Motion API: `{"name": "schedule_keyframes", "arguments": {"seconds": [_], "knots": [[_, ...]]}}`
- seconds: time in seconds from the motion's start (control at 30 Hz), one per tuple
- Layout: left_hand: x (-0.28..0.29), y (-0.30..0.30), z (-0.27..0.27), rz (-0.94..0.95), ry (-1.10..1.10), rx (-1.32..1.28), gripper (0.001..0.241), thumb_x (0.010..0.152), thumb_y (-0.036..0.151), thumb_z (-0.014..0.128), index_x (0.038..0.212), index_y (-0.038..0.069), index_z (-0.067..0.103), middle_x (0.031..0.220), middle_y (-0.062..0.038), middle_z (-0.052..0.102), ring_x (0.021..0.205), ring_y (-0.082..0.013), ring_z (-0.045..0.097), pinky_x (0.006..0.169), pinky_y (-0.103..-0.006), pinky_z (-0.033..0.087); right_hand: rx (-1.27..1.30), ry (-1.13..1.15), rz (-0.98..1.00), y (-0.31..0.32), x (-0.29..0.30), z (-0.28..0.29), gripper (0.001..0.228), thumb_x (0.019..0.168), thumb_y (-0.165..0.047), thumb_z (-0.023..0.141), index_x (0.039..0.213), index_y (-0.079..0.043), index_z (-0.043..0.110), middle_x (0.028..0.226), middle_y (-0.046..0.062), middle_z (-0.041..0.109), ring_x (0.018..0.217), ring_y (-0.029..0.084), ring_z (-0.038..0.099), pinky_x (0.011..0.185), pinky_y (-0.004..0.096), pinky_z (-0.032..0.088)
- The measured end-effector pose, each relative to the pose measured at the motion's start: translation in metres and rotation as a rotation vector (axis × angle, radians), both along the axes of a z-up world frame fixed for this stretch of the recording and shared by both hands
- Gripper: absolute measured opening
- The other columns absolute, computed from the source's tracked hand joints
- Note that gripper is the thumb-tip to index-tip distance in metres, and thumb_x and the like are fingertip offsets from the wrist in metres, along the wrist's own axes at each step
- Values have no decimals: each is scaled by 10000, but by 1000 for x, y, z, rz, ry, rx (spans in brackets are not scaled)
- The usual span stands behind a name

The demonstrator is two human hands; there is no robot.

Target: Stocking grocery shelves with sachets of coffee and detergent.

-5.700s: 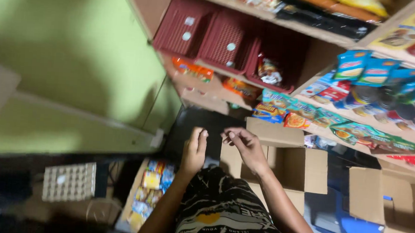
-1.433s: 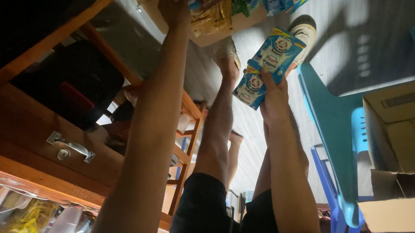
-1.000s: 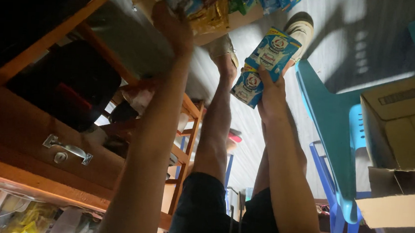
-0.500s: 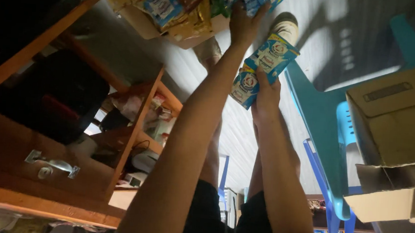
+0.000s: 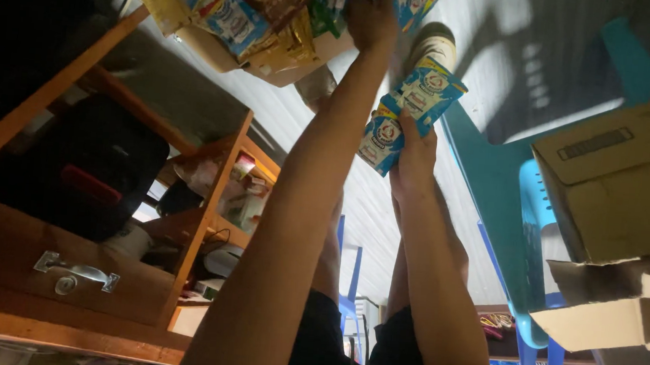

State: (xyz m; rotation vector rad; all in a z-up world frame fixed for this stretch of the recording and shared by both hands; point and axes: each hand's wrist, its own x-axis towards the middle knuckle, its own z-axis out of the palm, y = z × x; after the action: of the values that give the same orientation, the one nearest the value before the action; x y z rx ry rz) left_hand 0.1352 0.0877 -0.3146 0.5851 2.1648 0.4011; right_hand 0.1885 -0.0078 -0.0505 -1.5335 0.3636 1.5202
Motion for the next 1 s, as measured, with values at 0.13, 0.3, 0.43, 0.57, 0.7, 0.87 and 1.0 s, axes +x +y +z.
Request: {"name": "schedule_keyframes", "arguments": {"seconds": [0.13,0.3,0.43,0.57,0.7,0.87,1.0], "knots": [[-29,-28,-16,-170,-229,225,627,934,596,578,1198,32,652,1118,-209,740,1015,-355,700,852,-495,523,-11,1,34,13,4,13,282,1005,-168,618,1221,11,595,1118,175,719,1002,267,741,876,405,628],[-67,-23,94,-225,-524,276,553,1008,490,593,1304,26,547,1198,-206,661,1070,-314,657,918,-440,535,51,-14,-9,1,14,-1,304,1026,-178,661,1231,38,603,1089,174,716,938,266,730,820,396,612],[-91,-30,140,-232,-693,296,448,1060,388,599,1305,17,542,1193,-171,705,1106,-276,677,971,-415,544,79,-59,-108,3,21,5,322,1039,-205,677,1232,38,587,1094,157,708,936,244,721,813,402,614],[-99,-25,212,-169,-722,321,405,1059,320,621,1305,9,540,1191,-158,694,1101,-250,672,962,-400,551,100,-40,-147,-1,26,4,349,1006,-200,671,1262,20,580,1170,146,706,1029,253,715,920,405,599],[-106,-30,291,-100,-761,469,401,1055,253,642,1348,22,496,1245,-126,641,1134,-197,618,982,-360,516,246,117,-6,-45,36,-3,466,994,-189,709,1373,10,525,1317,119,647,1226,249,617,1098,431,477],[-117,-43,380,-229,-654,597,380,1088,229,643,1359,42,453,1256,-95,588,1150,-169,569,1000,-339,497,194,298,69,-41,34,100,664,904,-220,757,1468,-26,466,1354,89,621,1265,248,575,1118,426,424],[-115,-51,460,-290,-566,583,443,1062,228,657,1389,48,418,1280,-97,569,1141,-175,563,980,-344,497,485,417,154,-36,36,172,708,887,-218,793,1471,12,466,1390,126,630,1296,276,588,1125,442,443]]}}
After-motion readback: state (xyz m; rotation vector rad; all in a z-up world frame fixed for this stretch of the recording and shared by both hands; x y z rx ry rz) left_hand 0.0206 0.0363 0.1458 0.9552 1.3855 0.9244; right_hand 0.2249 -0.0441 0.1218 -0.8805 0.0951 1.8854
